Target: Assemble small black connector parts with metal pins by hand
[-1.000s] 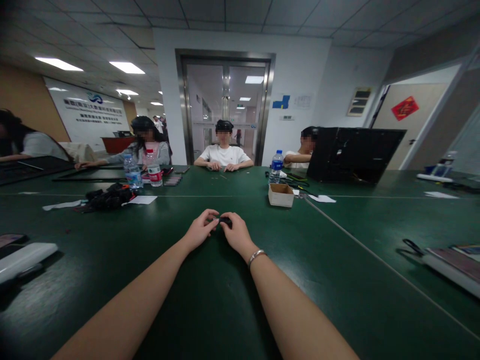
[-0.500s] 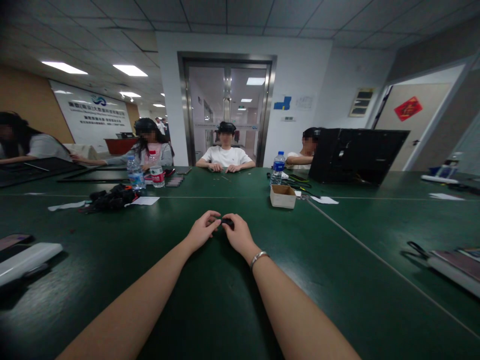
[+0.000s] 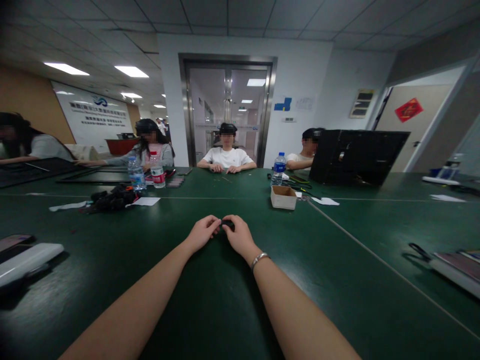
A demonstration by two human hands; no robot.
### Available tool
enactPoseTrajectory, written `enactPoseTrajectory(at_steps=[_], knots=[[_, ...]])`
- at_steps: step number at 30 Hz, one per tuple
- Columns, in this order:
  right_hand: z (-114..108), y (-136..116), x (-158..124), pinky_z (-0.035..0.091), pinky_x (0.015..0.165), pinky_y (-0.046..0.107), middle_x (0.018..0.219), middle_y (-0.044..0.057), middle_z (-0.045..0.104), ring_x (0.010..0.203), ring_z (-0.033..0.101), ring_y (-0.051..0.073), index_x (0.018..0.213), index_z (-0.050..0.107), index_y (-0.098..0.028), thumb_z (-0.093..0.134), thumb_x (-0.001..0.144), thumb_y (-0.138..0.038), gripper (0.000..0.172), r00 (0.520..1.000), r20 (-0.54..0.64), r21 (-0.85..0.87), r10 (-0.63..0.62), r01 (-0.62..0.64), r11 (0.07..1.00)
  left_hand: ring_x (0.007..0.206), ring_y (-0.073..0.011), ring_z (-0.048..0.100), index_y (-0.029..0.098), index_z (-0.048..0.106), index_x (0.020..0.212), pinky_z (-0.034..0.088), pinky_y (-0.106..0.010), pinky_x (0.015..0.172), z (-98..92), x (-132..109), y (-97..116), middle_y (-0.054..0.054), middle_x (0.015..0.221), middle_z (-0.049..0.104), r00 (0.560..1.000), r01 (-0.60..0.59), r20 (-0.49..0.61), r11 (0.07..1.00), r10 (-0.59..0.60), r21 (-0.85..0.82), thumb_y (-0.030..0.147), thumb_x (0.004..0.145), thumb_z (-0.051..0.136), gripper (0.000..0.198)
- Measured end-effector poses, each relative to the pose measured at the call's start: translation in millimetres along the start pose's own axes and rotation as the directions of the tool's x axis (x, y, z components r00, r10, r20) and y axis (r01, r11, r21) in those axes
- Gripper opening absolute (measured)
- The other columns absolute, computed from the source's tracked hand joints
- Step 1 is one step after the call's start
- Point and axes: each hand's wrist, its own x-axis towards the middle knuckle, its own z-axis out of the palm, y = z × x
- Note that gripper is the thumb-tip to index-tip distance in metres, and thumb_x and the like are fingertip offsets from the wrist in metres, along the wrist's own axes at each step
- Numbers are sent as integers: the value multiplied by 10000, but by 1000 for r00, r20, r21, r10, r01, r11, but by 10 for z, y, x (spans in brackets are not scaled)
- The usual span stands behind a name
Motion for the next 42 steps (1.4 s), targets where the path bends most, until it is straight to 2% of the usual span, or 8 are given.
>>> enactPoseTrajectory(at_steps=[9,18,25,28,31,37,40,42], knots=[[-30,-129,-34,456,816,315,928,37,646,871,582,159,949,629,-199,571,783,-137,186,989,91,-63,-115,121,991,661,-139,564,192,598,798,411,-236,598,-19,-20,10,-6,703,612,999,-47,30,985,43,168,578,845,371,450],[-68,-209,-84,444,840,324,999,59,619,918,565,179,1001,569,-202,509,809,-125,216,984,133,-177,-116,139,974,664,-180,555,192,606,671,370,-272,612,-17,-45,104,-37,703,622,997,-74,24,945,70,320,640,859,248,604],[-190,-254,-88,432,804,301,979,61,602,880,566,172,996,524,-215,479,815,-128,206,980,187,-290,-68,121,949,717,-186,584,199,620,705,397,-283,663,-21,-91,122,-49,765,663,999,-43,-1,954,46,296,628,872,202,623],[-457,-184,-79,438,714,289,954,55,618,806,588,171,1007,491,-229,489,834,-209,174,987,141,-369,72,-15,929,731,-176,593,200,626,752,419,-274,665,-30,-94,107,-43,778,664,1000,-4,3,977,4,211,633,870,189,627],[-899,-48,-133,434,648,281,875,32,638,738,601,177,993,474,-245,535,814,-313,201,975,93,-442,204,-143,886,741,-170,596,194,631,786,428,-265,647,-34,-78,80,-48,801,664,999,31,21,989,-34,146,647,862,189,638],[-1873,229,-538,469,719,345,862,56,665,778,622,225,885,543,-245,440,802,-487,276,929,28,-451,368,-317,834,749,-176,593,200,645,782,428,-281,665,-43,-80,105,-48,798,666,998,36,40,987,-43,156,651,862,186,649],[-2161,338,-783,460,766,381,863,97,678,811,622,257,802,589,-250,409,782,-486,298,915,-50,-418,400,-383,824,767,-181,594,203,650,786,424,-294,693,-52,-103,145,-49,811,671,998,38,51,985,-48,171,645,864,201,635],[-2254,407,-895,455,726,384,826,126,676,773,615,266,763,599,-253,405,776,-490,307,905,-125,-394,406,-420,817,784,-184,595,205,652,799,423,-297,704,-55,-113,155,-48,828,673,996,49,61,985,-60,162,649,861,213,627]])
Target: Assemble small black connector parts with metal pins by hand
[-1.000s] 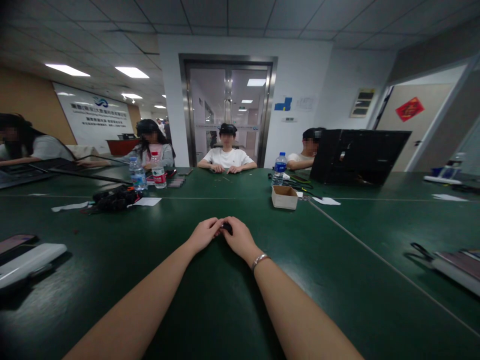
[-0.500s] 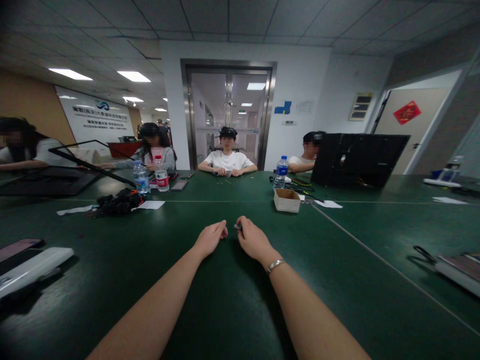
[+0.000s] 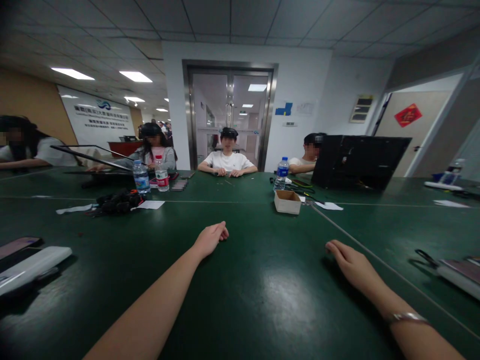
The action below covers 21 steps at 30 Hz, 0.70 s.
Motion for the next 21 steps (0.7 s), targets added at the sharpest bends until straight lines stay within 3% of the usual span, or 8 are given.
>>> enactPoseTrajectory(at_steps=[7,11,16,19,21], knots=[[54,106,17,438,580,360,616,64,543,560,528,217,747,532,-246,413,713,-628,401,994,-68,218,90,-73,973,814,-178,590,191,652,847,420,-285,710,0,0,-33,-58,870,668,999,14,32,999,-12,-47,665,846,228,636],[-17,14,-17,439,568,355,674,72,577,560,535,210,775,532,-245,542,597,-603,400,986,-85,226,141,-118,967,823,-183,586,194,653,859,418,-291,716,6,-33,-12,-58,884,665,1000,3,29,1000,-3,-24,655,850,238,619],[-94,12,-38,425,501,345,688,66,599,512,517,198,841,511,-240,525,611,-626,450,980,-78,192,185,-167,967,821,-192,583,200,654,796,425,-301,738,3,-36,80,-59,852,657,999,-48,23,998,47,49,577,874,273,542],[-67,96,3,446,536,340,733,46,617,530,533,189,868,487,-247,536,625,-619,447,985,-106,136,135,-120,983,784,-199,584,200,651,768,431,-312,730,-146,-89,104,-61,825,650,998,-55,46,983,48,177,518,867,339,457],[-43,143,31,466,596,343,772,48,628,590,570,198,873,495,-248,527,648,-613,431,990,-103,92,101,-92,992,814,-217,578,210,658,793,429,-331,750,-356,-207,55,-71,865,643,997,-81,15,920,81,383,492,841,413,376]])
